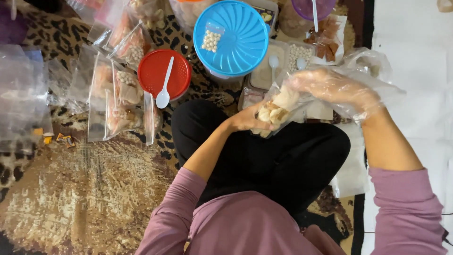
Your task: Manually filling small plastic bags with various food items like crackers and beans using hands and a spoon while sitting on the floor.
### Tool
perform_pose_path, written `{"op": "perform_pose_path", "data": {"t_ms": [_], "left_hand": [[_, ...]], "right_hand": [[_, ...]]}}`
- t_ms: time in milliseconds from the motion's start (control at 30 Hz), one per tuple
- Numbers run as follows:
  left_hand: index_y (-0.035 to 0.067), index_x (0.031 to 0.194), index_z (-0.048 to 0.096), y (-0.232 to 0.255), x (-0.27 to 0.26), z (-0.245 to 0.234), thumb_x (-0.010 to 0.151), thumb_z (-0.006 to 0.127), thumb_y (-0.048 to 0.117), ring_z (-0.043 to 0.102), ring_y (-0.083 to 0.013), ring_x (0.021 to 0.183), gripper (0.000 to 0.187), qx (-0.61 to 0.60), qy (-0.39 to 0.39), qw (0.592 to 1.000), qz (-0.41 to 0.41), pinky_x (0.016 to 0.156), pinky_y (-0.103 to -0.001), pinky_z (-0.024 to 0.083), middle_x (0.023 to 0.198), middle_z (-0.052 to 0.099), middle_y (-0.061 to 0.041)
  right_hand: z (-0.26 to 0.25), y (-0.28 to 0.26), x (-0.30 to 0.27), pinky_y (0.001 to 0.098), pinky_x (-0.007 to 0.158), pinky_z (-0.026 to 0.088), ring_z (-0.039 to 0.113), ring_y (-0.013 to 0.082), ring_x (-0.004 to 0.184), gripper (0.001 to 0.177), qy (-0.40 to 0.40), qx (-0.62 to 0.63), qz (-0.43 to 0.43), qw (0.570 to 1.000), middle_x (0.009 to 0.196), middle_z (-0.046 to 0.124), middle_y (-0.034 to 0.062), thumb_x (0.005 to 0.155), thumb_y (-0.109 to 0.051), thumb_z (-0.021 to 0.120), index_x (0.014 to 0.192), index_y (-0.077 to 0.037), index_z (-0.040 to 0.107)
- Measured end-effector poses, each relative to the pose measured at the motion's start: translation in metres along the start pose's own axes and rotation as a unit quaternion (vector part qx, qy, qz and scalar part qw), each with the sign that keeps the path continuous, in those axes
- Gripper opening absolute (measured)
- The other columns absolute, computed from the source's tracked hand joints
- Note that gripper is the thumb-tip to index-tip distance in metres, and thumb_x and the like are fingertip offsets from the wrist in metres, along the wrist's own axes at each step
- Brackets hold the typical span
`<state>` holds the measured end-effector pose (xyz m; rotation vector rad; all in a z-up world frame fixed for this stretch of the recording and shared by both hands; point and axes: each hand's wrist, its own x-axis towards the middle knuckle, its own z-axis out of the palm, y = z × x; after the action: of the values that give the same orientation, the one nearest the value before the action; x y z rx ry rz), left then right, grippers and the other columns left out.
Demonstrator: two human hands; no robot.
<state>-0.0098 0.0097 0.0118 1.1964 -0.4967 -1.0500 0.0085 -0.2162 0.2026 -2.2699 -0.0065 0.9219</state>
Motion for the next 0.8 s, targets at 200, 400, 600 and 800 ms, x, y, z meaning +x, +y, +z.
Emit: {"op": "perform_pose_path", "data": {"t_ms": [200, 400, 600, 800], "left_hand": [[0.016, 0.155, 0.039, 0.006, -0.005, 0.001, 0.073, 0.085, 0.036, 0.059, -0.0204, 0.126, 0.097, 0.036, -0.003, 0.999, -0.009, 0.110, -0.034, 0.045, 0.137, 0.063, -0.003], [0.017, 0.155, 0.046, -0.018, 0.001, -0.004, 0.074, 0.097, 0.035, 0.056, -0.0258, 0.133, 0.097, 0.021, 0.029, 0.999, 0.016, 0.113, -0.046, 0.045, 0.140, 0.061, -0.014], [0.022, 0.154, 0.047, -0.023, 0.003, -0.003, 0.073, 0.098, 0.038, 0.058, -0.0225, 0.131, 0.097, 0.029, 0.033, 0.999, 0.011, 0.110, -0.043, 0.047, 0.138, 0.064, -0.010], [0.015, 0.158, 0.040, -0.015, 0.005, -0.004, 0.070, 0.096, 0.045, 0.056, -0.0290, 0.132, 0.109, 0.017, 0.055, 0.998, 0.000, 0.109, -0.045, 0.047, 0.140, 0.060, -0.020]], "right_hand": [[-0.003, -0.011, 0.014, 0.0363, 0.114, 0.045, 0.057, 0.0236, 0.138, 0.074, -0.108, -0.083, 0.021, 0.990, 0.153, 0.055, 0.0093, 0.089, -0.054, 0.049, 0.149, -0.011, 0.050], [-0.002, -0.013, 0.027, 0.0591, 0.103, 0.052, 0.071, 0.0370, 0.115, 0.048, -0.200, -0.081, 0.020, 0.976, 0.119, 0.074, 0.0206, 0.100, -0.037, 0.055, 0.137, -0.009, 0.068], [-0.007, -0.036, 0.025, 0.0605, 0.100, 0.053, 0.069, 0.0411, 0.116, 0.049, -0.223, -0.053, 0.021, 0.973, 0.122, 0.070, 0.0285, 0.099, -0.033, 0.057, 0.133, 0.000, 0.064], [-0.012, -0.079, -0.009, 0.0583, 0.104, 0.052, 0.070, 0.0389, 0.117, 0.049, -0.113, -0.058, 0.084, 0.988, 0.119, 0.071, 0.0247, 0.095, -0.040, 0.061, 0.132, -0.009, 0.068]]}}
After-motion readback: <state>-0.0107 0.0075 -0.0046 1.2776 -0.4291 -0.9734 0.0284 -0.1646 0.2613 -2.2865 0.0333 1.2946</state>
